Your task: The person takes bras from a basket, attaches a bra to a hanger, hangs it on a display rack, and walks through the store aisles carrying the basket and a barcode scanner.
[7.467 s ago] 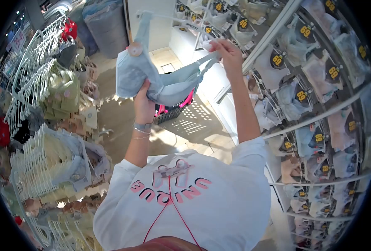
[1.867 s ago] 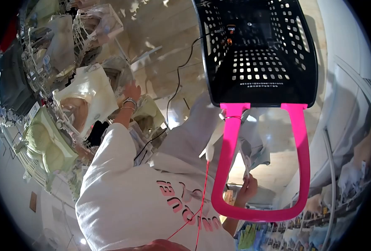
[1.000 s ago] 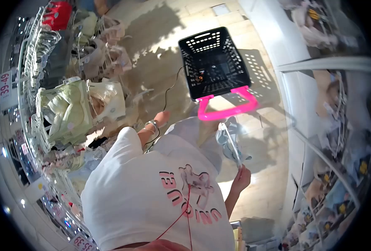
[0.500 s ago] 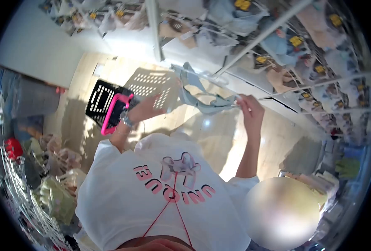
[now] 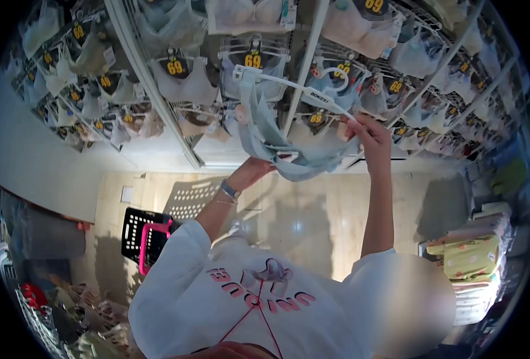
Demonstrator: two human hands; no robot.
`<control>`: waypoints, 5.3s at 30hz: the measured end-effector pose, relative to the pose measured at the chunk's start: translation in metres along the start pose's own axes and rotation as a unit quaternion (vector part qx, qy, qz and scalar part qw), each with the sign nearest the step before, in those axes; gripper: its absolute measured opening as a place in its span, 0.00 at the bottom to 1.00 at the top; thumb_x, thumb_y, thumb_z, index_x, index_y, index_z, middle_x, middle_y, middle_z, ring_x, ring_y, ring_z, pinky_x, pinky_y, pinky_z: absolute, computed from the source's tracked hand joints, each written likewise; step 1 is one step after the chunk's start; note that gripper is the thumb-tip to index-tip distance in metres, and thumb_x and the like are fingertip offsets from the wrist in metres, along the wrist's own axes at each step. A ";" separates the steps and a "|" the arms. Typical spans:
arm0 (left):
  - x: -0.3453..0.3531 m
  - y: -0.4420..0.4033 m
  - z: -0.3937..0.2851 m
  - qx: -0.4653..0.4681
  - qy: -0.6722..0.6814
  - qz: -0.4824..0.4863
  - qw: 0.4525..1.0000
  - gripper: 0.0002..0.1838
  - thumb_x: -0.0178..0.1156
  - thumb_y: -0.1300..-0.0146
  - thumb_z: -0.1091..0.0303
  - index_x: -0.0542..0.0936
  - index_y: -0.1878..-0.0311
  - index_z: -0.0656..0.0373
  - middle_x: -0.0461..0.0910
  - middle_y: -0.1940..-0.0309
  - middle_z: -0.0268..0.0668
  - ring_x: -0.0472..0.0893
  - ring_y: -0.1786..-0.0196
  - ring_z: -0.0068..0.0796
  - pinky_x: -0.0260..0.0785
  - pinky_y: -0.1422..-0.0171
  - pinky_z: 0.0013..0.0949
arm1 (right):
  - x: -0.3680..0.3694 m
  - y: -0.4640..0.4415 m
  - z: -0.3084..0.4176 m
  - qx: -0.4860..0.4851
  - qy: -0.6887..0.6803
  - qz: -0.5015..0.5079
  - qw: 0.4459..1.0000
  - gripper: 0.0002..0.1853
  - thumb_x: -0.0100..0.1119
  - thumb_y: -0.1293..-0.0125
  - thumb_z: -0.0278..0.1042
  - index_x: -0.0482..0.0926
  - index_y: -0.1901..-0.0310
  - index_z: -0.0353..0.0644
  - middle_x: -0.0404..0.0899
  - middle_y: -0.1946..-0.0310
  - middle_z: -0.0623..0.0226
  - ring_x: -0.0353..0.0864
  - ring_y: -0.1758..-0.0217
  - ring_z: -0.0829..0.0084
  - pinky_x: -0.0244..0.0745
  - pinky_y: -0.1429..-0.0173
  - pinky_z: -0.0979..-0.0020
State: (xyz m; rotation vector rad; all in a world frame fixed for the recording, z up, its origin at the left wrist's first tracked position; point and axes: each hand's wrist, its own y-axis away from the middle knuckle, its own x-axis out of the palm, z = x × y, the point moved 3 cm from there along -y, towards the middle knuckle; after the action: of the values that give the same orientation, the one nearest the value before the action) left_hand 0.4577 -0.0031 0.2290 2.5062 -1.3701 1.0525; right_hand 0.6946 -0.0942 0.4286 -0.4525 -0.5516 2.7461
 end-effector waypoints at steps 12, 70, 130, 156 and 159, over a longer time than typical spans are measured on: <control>-0.016 -0.065 -0.085 -0.072 -0.297 0.167 0.937 0.21 0.52 0.30 0.62 0.68 0.39 0.65 0.76 0.47 0.39 0.75 0.46 0.27 0.67 0.40 0.32 | -0.047 -0.078 0.009 -0.085 0.091 -0.194 0.973 0.09 0.60 0.36 0.33 0.82 0.59 0.37 0.77 0.76 0.75 0.69 0.73 0.88 0.59 0.69 0.84; -0.019 -0.411 -0.237 0.091 -0.991 -0.044 0.084 0.13 0.57 0.47 0.61 0.83 0.66 0.61 0.75 0.63 0.42 0.71 0.53 0.38 0.57 0.42 0.40 | 0.006 -0.349 0.035 -0.276 0.554 -0.197 0.760 0.02 0.60 0.54 0.25 0.80 0.76 0.37 0.79 0.78 0.54 0.83 0.72 0.58 0.78 0.69 0.65; -0.034 -0.450 -0.256 -0.195 -0.979 -0.033 -0.040 0.21 0.62 0.44 0.47 0.82 0.50 0.44 0.79 0.47 0.33 0.76 0.43 0.39 0.54 0.39 0.59 | 0.080 -0.492 0.035 -0.290 0.358 -0.155 0.874 0.08 0.60 0.47 0.31 0.83 0.68 0.35 0.82 0.67 0.48 0.84 0.61 0.56 0.79 0.59 0.59; -0.108 -0.513 -0.236 0.121 -0.967 -0.100 -0.203 0.35 0.51 0.44 0.37 0.70 0.39 0.48 0.70 0.40 0.32 0.67 0.39 0.37 0.59 0.39 0.46 | 0.098 -0.595 0.012 -0.136 0.267 -0.133 0.945 0.18 0.49 0.38 0.34 0.78 0.49 0.39 0.76 0.48 0.49 0.76 0.45 0.54 0.73 0.44 0.59; -0.083 -0.503 -0.233 0.127 -0.923 -0.087 -0.351 0.33 0.52 0.46 0.35 0.74 0.43 0.47 0.73 0.42 0.32 0.69 0.40 0.34 0.58 0.38 0.39 | 0.097 -0.603 0.007 -0.099 0.202 -0.131 0.965 0.19 0.51 0.39 0.34 0.76 0.47 0.40 0.75 0.46 0.51 0.76 0.43 0.54 0.73 0.43 0.58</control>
State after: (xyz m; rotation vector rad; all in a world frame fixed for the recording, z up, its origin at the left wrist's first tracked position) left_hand 0.6949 0.4434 0.4702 -0.1820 -0.5509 1.9959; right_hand 0.7431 0.4683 0.6616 -0.8930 -0.7197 2.2688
